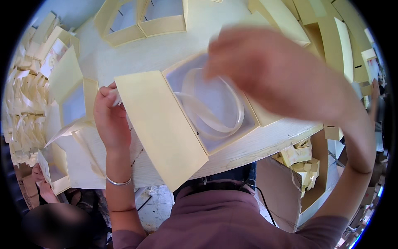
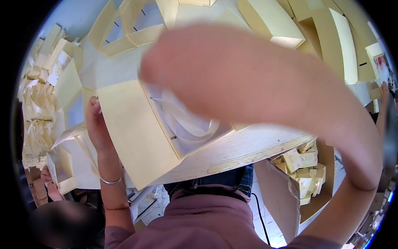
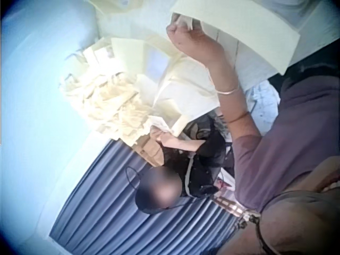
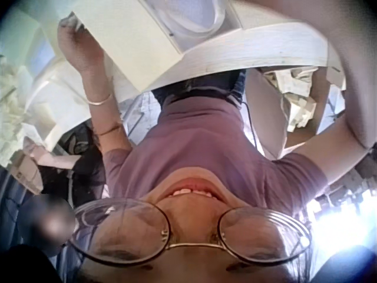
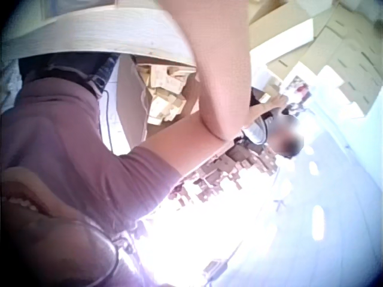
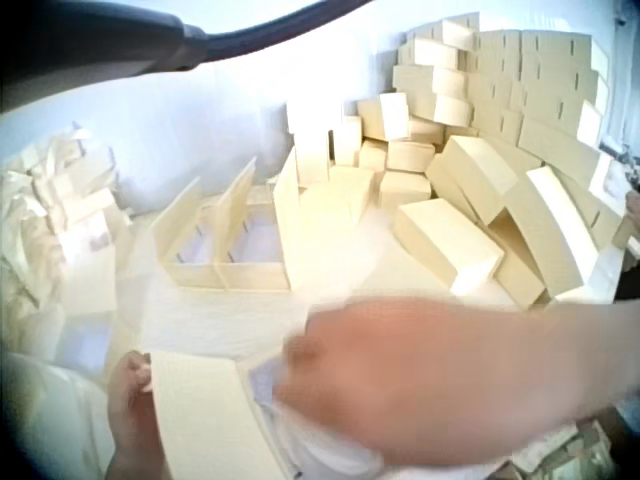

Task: The person places white ribbons into small beige boxes on a table. They repeatedly pick up a box, insert a ribbon, and set it down. Another person works alongside them in the background.

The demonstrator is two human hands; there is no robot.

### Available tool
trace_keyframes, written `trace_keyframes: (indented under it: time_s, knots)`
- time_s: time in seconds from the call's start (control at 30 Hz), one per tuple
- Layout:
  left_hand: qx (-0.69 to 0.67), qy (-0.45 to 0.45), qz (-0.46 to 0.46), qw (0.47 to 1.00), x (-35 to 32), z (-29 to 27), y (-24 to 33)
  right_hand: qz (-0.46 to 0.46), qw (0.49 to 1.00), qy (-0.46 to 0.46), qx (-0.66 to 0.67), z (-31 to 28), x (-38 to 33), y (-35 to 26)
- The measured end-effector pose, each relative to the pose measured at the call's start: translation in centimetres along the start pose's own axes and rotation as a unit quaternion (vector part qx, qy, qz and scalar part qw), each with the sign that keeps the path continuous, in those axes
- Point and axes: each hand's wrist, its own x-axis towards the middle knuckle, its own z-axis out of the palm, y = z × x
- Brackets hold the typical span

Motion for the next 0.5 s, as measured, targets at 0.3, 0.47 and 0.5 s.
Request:
trace_keyframes:
  time_s: [0.3,0.47,0.5]
  knots:
    - [-0.223,0.232,-0.083,0.943,0.8,1.4,0.7,-0.016,0.934,-0.329,-0.141,0.1,-1.6,-1.3]
    - [-0.291,0.178,-0.060,0.938,0.8,-1.0,0.6,-0.113,0.895,-0.338,-0.270,2.9,-1.8,-1.6]
    - [-0.269,0.166,-0.067,0.946,0.8,-0.9,0.7,-0.116,0.883,-0.363,-0.275,3.1,-1.4,-1.6]
